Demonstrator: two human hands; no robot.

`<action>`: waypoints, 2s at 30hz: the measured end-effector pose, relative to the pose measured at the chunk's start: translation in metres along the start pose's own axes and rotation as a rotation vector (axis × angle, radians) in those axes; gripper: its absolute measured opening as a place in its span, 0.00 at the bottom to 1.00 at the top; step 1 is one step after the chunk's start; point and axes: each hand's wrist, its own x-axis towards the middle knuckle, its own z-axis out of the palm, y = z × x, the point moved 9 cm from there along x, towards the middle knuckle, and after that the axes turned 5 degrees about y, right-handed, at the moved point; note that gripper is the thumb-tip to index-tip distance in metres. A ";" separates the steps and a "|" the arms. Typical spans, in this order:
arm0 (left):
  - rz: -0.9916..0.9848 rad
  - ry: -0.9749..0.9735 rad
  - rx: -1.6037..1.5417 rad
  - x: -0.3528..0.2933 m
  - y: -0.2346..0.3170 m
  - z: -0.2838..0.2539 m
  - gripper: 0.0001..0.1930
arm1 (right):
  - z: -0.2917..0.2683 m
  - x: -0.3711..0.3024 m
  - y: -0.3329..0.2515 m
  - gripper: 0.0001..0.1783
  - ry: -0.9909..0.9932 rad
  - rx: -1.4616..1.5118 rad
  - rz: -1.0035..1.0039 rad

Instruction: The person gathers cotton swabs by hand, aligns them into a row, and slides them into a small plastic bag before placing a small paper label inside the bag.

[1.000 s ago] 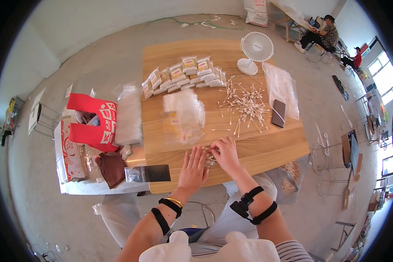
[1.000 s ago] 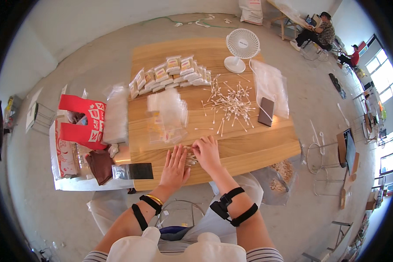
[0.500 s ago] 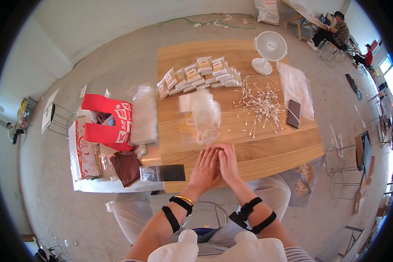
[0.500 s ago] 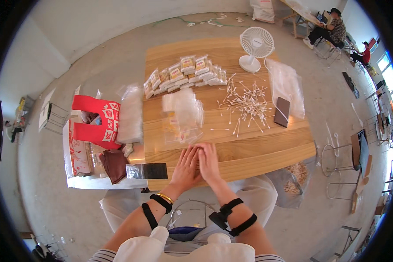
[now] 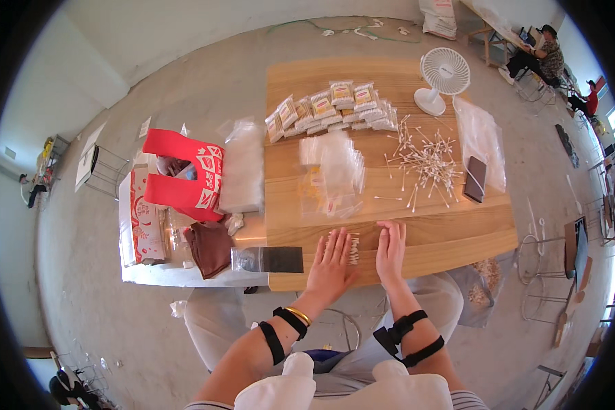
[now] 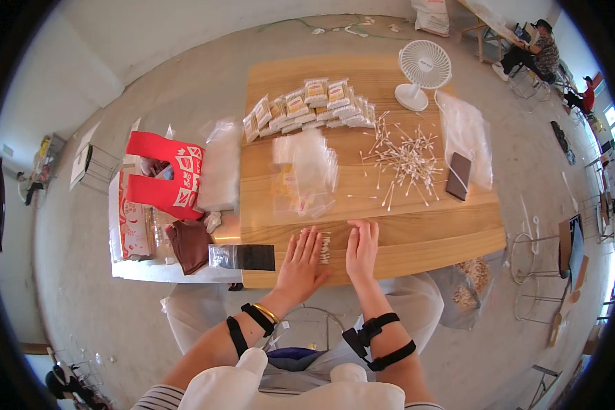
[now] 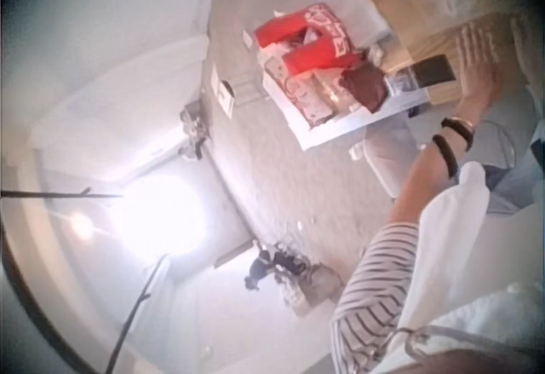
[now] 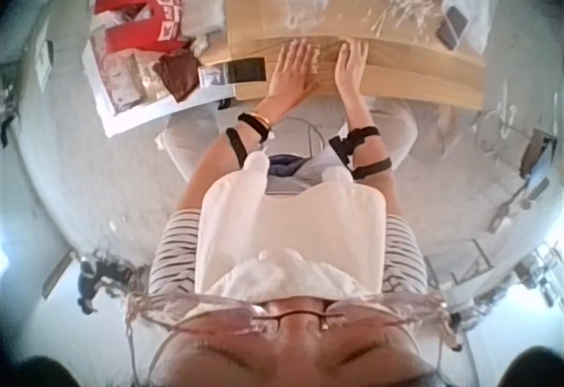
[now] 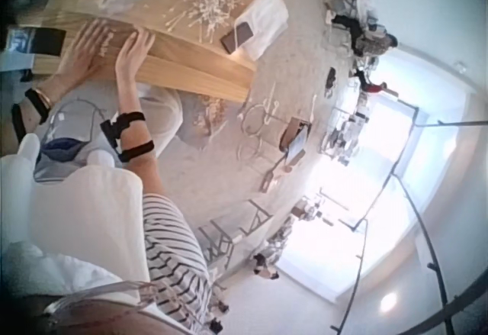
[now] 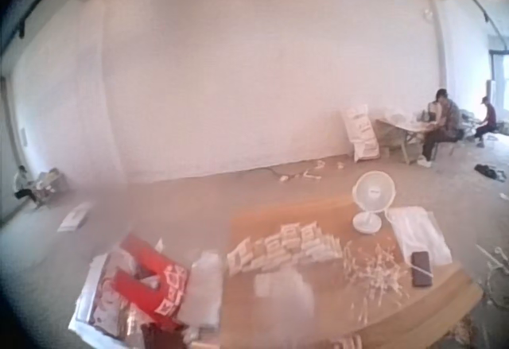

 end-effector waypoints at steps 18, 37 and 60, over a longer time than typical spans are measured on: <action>0.083 -0.052 0.017 -0.007 0.005 -0.001 0.48 | -0.002 0.001 0.002 0.08 0.032 -0.067 -0.035; 0.105 -0.107 -0.016 -0.015 0.012 -0.001 0.51 | -0.003 -0.006 0.022 0.10 0.002 -0.187 -0.039; 0.094 0.025 -0.121 -0.046 0.012 0.003 0.50 | 0.005 -0.005 0.027 0.13 -0.011 -0.065 -0.052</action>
